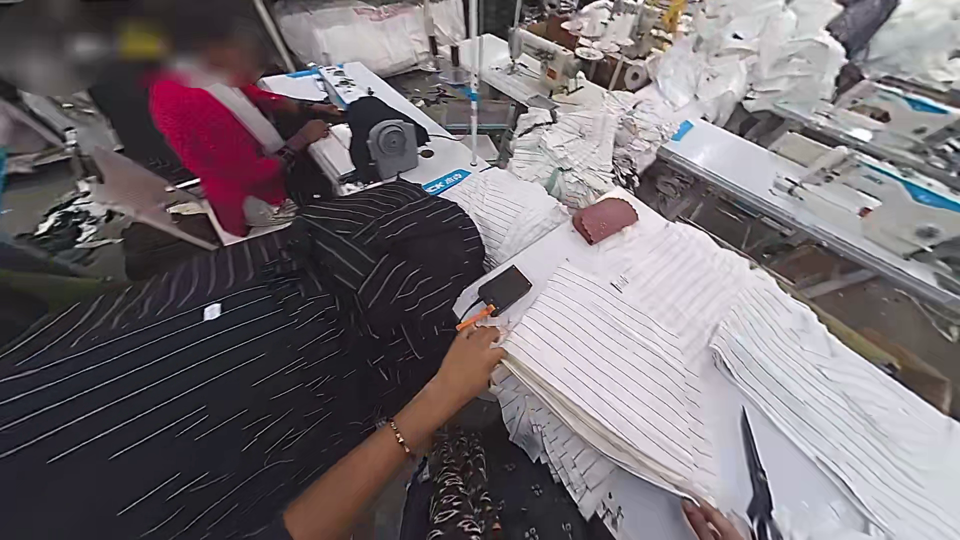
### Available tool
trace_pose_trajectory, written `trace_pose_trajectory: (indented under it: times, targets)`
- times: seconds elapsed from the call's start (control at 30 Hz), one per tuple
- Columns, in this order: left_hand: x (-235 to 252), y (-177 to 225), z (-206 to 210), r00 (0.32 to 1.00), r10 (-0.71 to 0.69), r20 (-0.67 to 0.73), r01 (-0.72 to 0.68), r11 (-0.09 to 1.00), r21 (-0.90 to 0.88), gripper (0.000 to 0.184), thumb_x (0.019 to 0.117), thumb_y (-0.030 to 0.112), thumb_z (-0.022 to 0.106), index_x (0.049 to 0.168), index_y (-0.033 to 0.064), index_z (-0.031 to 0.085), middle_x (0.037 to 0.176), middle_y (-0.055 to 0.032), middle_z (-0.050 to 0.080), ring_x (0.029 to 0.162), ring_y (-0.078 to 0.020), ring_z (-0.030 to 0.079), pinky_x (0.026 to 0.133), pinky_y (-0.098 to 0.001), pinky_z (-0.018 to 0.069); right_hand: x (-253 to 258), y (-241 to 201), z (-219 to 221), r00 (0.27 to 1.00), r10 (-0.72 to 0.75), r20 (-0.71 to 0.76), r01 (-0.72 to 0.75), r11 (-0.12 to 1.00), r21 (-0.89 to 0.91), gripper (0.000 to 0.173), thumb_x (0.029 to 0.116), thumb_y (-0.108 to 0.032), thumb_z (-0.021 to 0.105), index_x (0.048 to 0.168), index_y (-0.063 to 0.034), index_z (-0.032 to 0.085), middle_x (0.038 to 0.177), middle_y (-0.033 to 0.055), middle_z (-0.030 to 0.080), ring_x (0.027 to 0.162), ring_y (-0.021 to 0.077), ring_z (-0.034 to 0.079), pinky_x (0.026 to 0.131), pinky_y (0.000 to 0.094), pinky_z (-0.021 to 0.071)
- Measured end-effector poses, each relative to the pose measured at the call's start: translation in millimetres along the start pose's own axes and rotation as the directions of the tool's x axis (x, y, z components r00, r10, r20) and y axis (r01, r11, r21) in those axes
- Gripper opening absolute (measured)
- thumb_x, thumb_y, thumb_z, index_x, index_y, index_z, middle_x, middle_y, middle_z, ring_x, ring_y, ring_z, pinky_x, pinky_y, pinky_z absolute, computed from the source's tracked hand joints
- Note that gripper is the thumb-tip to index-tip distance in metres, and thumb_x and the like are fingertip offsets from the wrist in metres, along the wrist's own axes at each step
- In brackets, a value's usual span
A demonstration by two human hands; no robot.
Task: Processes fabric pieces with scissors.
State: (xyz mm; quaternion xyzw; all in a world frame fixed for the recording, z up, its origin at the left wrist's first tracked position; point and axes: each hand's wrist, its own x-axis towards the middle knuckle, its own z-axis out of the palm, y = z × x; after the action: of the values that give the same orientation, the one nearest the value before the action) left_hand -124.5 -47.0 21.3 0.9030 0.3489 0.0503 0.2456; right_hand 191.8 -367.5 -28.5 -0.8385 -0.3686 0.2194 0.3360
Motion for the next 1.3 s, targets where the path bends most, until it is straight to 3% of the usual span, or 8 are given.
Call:
trace_pose_trajectory:
  times: [0.17,0.4,0.5,0.6,0.83,1.0,1.2,1.3]
  targets:
    - [1.9,36.7,-45.5,0.825,-0.256,0.503,0.158,0.960,0.231,0.026,0.1036,0.021,0.059,0.119,0.0061,0.074,0.128,-0.0232,0.065,0.124,-0.0425,0.059,0.106,-0.0611,0.0409,-26.6,3.1,23.5,0.967,-0.190,-0.169,0.187,0.982,-0.032,0.024,0.0906,-0.014,0.064,0.101,0.0021,0.078,0.097,0.0168,0.077,0.090,0.0349,0.071,0.087,0.0550,0.0521]
    - [52.9,151.4,57.1,0.798,0.478,0.367,-0.415,0.878,-0.239,0.035,0.1016,0.025,0.063,0.127,0.0011,0.069,0.126,-0.0248,0.066,0.119,-0.0438,0.062,0.101,-0.0604,0.0470,-40.8,1.7,35.7,0.949,-0.160,-0.271,0.196,0.974,0.113,0.024,0.0917,-0.007,0.060,0.104,0.0017,0.078,0.106,0.0159,0.077,0.099,0.0347,0.069,0.096,0.0494,0.0491]
    - [67.5,207.9,101.9,0.672,0.520,0.527,-0.439,0.853,-0.281,0.053,0.1014,0.029,0.064,0.142,-0.0031,0.055,0.137,-0.0267,0.059,0.127,-0.0429,0.057,0.109,-0.0560,0.0422,-45.6,-4.4,37.0,0.943,-0.105,-0.315,0.170,0.968,0.184,0.024,0.0891,-0.001,0.059,0.102,0.0039,0.078,0.103,0.0182,0.076,0.099,0.0326,0.067,0.097,0.0447,0.0478]
    - [61.8,232.8,118.8,0.666,0.494,0.559,-0.387,0.870,-0.307,0.034,0.1026,0.017,0.061,0.126,-0.0074,0.064,0.121,-0.0263,0.067,0.115,-0.0398,0.064,0.104,-0.0513,0.0463,-49.2,-4.3,33.9,0.936,-0.085,-0.343,0.164,0.964,0.210,0.021,0.0871,0.000,0.061,0.099,0.0083,0.077,0.101,0.0236,0.074,0.098,0.0327,0.067,0.095,0.0408,0.0500]
    - [26.5,219.9,157.3,0.719,0.658,0.223,-0.539,0.731,-0.417,0.020,0.0971,0.008,0.062,0.101,-0.0082,0.073,0.100,-0.0259,0.072,0.098,-0.0407,0.070,0.091,-0.0504,0.0554,-39.8,29.4,-9.2,0.923,-0.052,-0.381,0.081,0.995,0.061,0.027,0.0918,-0.003,0.056,0.107,-0.0022,0.078,0.132,0.0191,0.066,0.126,0.0365,0.059,0.109,0.0521,0.0441]
    - [10.3,206.0,203.4,0.614,0.789,0.019,-0.718,0.568,-0.402,0.013,0.0925,0.005,0.066,0.092,-0.0045,0.074,0.100,-0.0224,0.072,0.098,-0.0402,0.070,0.087,-0.0493,0.0573,-6.9,31.7,-37.3,0.895,0.275,-0.353,-0.332,0.936,-0.113,0.043,0.0998,-0.016,0.064,0.139,0.0003,0.057,0.144,0.0263,0.052,0.129,0.0420,0.055,0.105,0.0525,0.0480]
    - [6.2,193.8,222.3,0.606,0.794,-0.056,-0.726,0.522,-0.448,0.011,0.0920,0.006,0.065,0.093,-0.0016,0.074,0.107,-0.0179,0.073,0.105,-0.0357,0.071,0.092,-0.0471,0.0564,-11.0,-1.0,-52.0,0.758,0.614,-0.218,-0.651,0.703,-0.285,0.045,0.0989,-0.037,0.062,0.125,0.0001,0.065,0.119,0.0242,0.067,0.112,0.0407,0.065,0.091,0.0594,0.0507]
    - [7.3,193.9,224.2,0.636,0.769,-0.064,-0.695,0.534,-0.482,0.013,0.0907,0.008,0.068,0.094,-0.0024,0.075,0.107,-0.0181,0.074,0.105,-0.0365,0.070,0.093,-0.0491,0.0553,-53.2,1.9,-61.2,0.780,0.625,-0.041,-0.625,0.781,0.000,0.035,0.1037,-0.024,0.056,0.123,0.0037,0.067,0.108,0.0204,0.071,0.099,0.0302,0.067,0.092,0.0491,0.0508]
